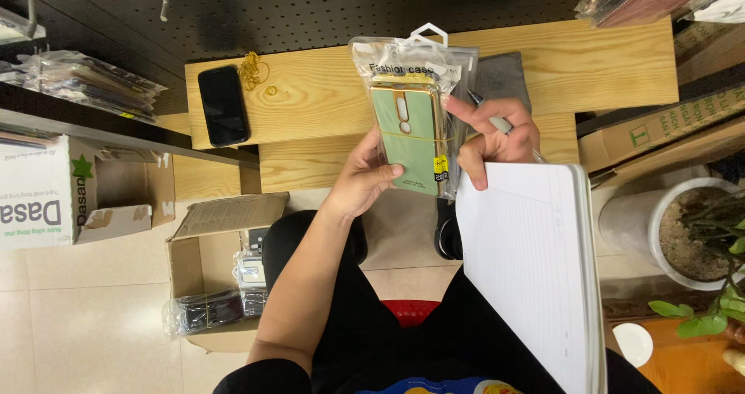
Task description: The person wipes different phone cases one at a time with a cloth, writes notes on a piece of paper, and places the items into a box.
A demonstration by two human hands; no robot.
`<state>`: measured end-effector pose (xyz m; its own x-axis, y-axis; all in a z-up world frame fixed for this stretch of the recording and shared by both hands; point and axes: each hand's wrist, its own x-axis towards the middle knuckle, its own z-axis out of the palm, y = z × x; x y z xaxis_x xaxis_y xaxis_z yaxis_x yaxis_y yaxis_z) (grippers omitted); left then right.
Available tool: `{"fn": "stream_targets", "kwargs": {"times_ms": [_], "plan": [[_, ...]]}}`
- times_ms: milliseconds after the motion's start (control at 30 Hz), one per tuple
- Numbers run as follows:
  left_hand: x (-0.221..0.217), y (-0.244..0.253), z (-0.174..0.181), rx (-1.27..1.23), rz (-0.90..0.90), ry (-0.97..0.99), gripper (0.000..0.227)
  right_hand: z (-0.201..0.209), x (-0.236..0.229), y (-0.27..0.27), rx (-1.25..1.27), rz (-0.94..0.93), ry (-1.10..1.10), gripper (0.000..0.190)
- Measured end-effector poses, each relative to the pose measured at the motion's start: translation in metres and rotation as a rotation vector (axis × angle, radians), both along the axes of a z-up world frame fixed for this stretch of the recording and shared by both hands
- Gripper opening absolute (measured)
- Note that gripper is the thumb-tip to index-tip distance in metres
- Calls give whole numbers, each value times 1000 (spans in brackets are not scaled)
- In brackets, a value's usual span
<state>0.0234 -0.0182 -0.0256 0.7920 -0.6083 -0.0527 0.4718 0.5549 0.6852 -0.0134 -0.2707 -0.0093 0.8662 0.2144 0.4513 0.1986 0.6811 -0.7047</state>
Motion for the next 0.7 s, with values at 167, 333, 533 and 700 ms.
{"fn": "stream_targets", "kwargs": {"times_ms": [167, 333, 533, 700], "plan": [[1, 2, 8, 40, -32, -2, 90, 2, -1, 3, -6, -60, 63, 50], [6, 7, 13, 96, -6, 13, 89, 13, 5, -12, -63, -143, 94, 42], [26, 14, 31, 388, 191, 96, 92, -24, 20, -48, 78, -41, 153, 44], [49, 11, -8, 552, 291, 229, 86, -48, 33, -68, 169, -31, 233, 47]]}}
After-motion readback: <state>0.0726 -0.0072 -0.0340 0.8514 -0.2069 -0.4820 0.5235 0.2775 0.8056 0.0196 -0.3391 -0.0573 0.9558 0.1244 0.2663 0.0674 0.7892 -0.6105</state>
